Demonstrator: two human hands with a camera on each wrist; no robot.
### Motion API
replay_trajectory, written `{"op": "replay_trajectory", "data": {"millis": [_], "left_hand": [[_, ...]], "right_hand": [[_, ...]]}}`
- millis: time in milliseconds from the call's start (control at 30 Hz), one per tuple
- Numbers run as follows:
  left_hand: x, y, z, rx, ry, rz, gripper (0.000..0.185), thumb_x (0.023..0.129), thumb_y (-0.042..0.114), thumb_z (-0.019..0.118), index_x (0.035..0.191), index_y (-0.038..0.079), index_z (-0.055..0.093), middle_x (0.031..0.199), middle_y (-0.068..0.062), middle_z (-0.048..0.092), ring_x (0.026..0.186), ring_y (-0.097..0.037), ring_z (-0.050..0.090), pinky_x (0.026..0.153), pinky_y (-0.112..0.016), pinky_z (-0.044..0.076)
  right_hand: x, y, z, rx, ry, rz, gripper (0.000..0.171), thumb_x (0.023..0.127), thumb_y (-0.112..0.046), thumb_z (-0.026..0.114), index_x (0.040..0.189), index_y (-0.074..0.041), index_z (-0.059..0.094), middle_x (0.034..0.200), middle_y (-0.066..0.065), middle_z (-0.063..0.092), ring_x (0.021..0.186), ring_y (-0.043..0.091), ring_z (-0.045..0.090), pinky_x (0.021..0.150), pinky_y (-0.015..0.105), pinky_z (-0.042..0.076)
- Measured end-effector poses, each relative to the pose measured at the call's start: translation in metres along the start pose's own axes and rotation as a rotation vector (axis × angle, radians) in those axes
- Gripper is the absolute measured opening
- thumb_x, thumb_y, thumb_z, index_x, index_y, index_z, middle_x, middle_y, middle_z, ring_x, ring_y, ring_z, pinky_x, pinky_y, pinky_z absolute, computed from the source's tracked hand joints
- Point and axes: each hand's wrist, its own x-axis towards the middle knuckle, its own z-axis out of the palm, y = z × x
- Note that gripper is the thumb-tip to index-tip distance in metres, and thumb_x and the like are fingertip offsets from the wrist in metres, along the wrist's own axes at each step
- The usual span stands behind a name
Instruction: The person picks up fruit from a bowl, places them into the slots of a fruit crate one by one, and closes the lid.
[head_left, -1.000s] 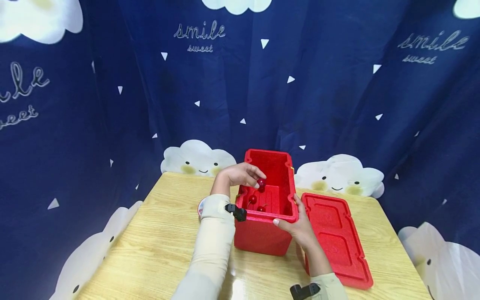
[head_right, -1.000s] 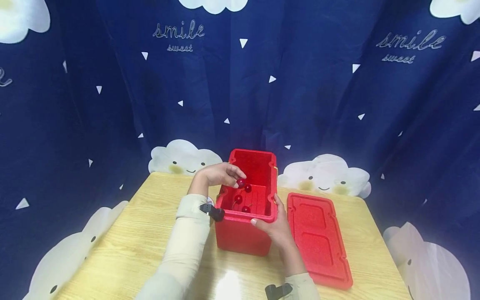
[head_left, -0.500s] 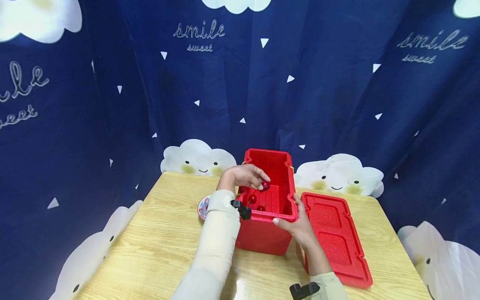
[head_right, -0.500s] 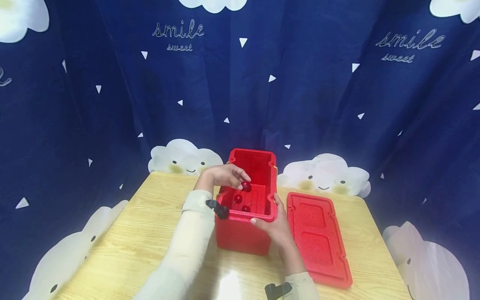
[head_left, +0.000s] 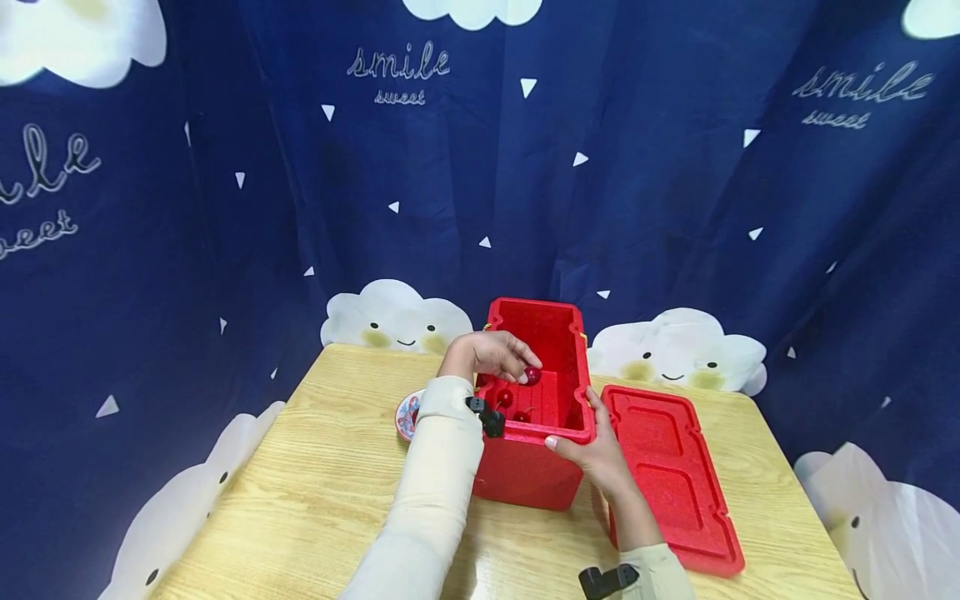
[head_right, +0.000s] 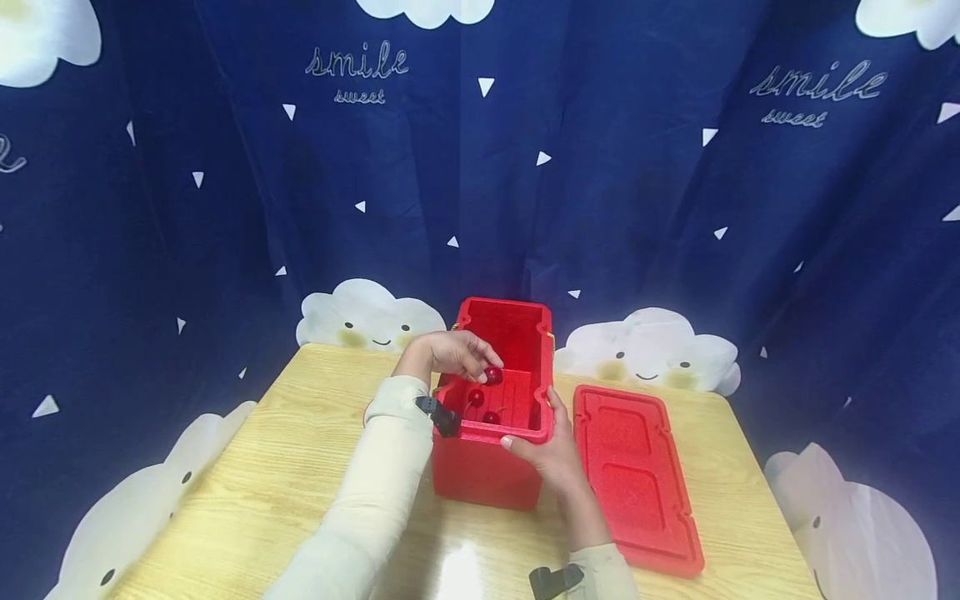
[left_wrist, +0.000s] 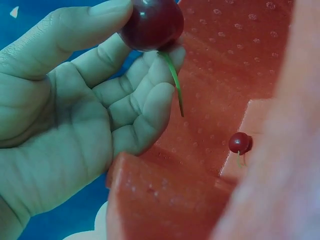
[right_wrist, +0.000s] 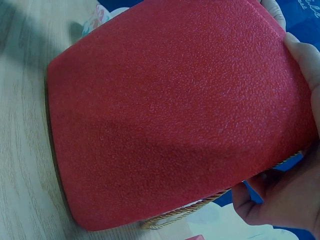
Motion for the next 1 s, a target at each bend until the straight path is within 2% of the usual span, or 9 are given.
{"op": "replay_trajectory", "data": {"millis": [167, 333, 400, 533, 667, 867, 1000], "left_hand": [[-0.007, 0.002, -0.002, 0.068, 0.001, 0.029, 0.036, 0.077, -0.009, 0.066, 0.112, -0.006, 0.061, 0.082, -0.007, 0.062, 0.072, -0.017, 0.057, 0.066, -0.028, 0.049], [-0.029, 0.012, -0.003, 0.207, 0.059, 0.104, 0.035, 0.076, -0.007, 0.068, 0.11, -0.003, 0.062, 0.098, -0.01, 0.065, 0.087, -0.019, 0.061, 0.077, -0.034, 0.051], [-0.039, 0.015, -0.003, 0.257, 0.084, 0.134, 0.035, 0.075, -0.007, 0.069, 0.109, -0.003, 0.062, 0.099, -0.011, 0.064, 0.09, -0.02, 0.061, 0.078, -0.035, 0.051], [-0.056, 0.018, -0.003, 0.292, 0.118, 0.18, 0.037, 0.074, -0.007, 0.069, 0.11, -0.002, 0.062, 0.099, -0.01, 0.064, 0.092, -0.021, 0.06, 0.076, -0.032, 0.052], [-0.068, 0.013, -0.001, 0.303, 0.13, 0.202, 0.038, 0.073, -0.009, 0.068, 0.11, -0.003, 0.061, 0.099, -0.01, 0.064, 0.093, -0.024, 0.06, 0.074, -0.032, 0.052], [-0.081, -0.001, 0.003, 0.315, 0.149, 0.217, 0.04, 0.071, -0.01, 0.068, 0.109, -0.005, 0.06, 0.101, -0.011, 0.063, 0.101, -0.036, 0.056, 0.074, -0.033, 0.052], [-0.085, -0.015, 0.003, 0.302, 0.185, 0.252, 0.041, 0.071, -0.009, 0.067, 0.111, -0.003, 0.06, 0.104, -0.014, 0.061, 0.099, -0.033, 0.057, 0.074, -0.033, 0.052]], "right_hand": [[0.0, 0.001, 0.002, 0.012, -0.003, -0.007, 0.1, 0.073, -0.009, 0.078, 0.147, -0.023, 0.012, 0.138, 0.01, 0.035, 0.119, 0.026, 0.041, 0.086, 0.027, 0.045], [-0.001, 0.001, 0.004, 0.04, 0.001, -0.005, 0.098, 0.073, -0.006, 0.076, 0.147, -0.024, 0.013, 0.137, 0.01, 0.036, 0.118, 0.027, 0.042, 0.085, 0.028, 0.046], [-0.001, 0.001, 0.004, 0.047, 0.0, -0.004, 0.098, 0.073, -0.006, 0.076, 0.147, -0.024, 0.013, 0.137, 0.01, 0.036, 0.118, 0.027, 0.041, 0.084, 0.028, 0.047], [-0.001, 0.0, 0.004, 0.045, -0.006, -0.017, 0.099, 0.073, -0.006, 0.076, 0.147, -0.022, 0.012, 0.138, 0.012, 0.035, 0.118, 0.028, 0.041, 0.084, 0.027, 0.046], [-0.001, -0.002, 0.002, 0.041, -0.011, -0.013, 0.099, 0.073, -0.007, 0.076, 0.147, -0.023, 0.012, 0.14, 0.015, 0.032, 0.12, 0.031, 0.039, 0.084, 0.027, 0.047], [-0.001, -0.002, 0.0, 0.028, -0.013, 0.0, 0.1, 0.073, -0.009, 0.077, 0.147, -0.024, 0.011, 0.14, 0.014, 0.032, 0.123, 0.035, 0.036, 0.084, 0.029, 0.046], [-0.001, -0.004, 0.001, 0.014, -0.014, 0.016, 0.101, 0.073, -0.01, 0.078, 0.148, -0.024, 0.011, 0.14, 0.012, 0.032, 0.124, 0.033, 0.036, 0.084, 0.032, 0.047]]}}
